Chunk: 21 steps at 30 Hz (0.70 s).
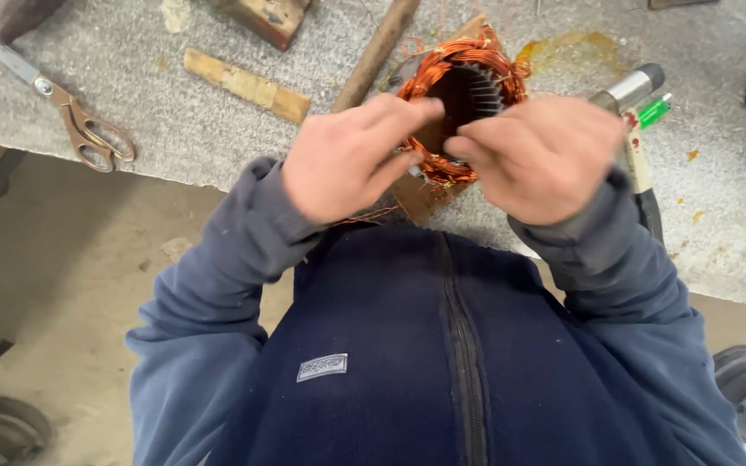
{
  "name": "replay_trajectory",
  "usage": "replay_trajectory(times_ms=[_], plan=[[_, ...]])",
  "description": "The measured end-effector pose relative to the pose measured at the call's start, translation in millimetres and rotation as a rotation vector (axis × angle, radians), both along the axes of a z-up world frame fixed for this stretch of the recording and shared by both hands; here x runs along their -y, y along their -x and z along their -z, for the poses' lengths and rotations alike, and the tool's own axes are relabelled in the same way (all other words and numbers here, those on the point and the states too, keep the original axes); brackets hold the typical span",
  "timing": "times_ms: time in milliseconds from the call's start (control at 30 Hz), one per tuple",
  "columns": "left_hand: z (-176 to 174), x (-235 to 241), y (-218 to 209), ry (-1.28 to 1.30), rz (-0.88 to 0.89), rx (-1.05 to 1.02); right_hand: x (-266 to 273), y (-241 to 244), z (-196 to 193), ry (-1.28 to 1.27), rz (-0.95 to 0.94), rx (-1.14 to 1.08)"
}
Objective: Manually winding and positioning copper coils into the slots of an electric motor stator at a workshop bench.
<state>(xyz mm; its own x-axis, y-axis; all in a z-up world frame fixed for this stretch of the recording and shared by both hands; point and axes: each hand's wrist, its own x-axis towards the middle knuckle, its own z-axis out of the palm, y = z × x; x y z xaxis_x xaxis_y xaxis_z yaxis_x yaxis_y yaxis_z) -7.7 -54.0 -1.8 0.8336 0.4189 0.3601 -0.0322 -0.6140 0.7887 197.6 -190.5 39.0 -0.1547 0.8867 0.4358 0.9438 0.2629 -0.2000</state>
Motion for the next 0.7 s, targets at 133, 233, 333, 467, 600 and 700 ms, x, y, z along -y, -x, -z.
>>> replay_trajectory(times_ms=[133, 233, 333, 467, 600, 700], plan=[[18.9, -1.5, -13.4, -0.191, 0.042, -0.045, 12.5, -9.6, -21.5, -0.107, -0.032, 0.003], [15.0, -0.9, -12.9, -0.14, 0.06, 0.005, 42.7, -29.8, -11.2, -0.155, 0.004, -0.053], [9.8, -0.5, -10.6, 0.11, 0.112, 0.173, 55.3, -38.7, -22.0, -0.066, 0.095, -0.223], [-5.6, 3.6, -14.0, 0.0, 0.158, 0.047, 18.2, -14.5, -53.7, 0.055, 0.017, -0.131], [-13.7, 4.1, -19.0, -0.229, 0.111, -0.018, 9.6, -12.7, -51.6, 0.111, -0.055, -0.038], [-12.6, 1.0, -15.9, -0.268, 0.106, -0.02, 16.7, -19.8, -41.9, 0.291, -0.009, -0.107]])
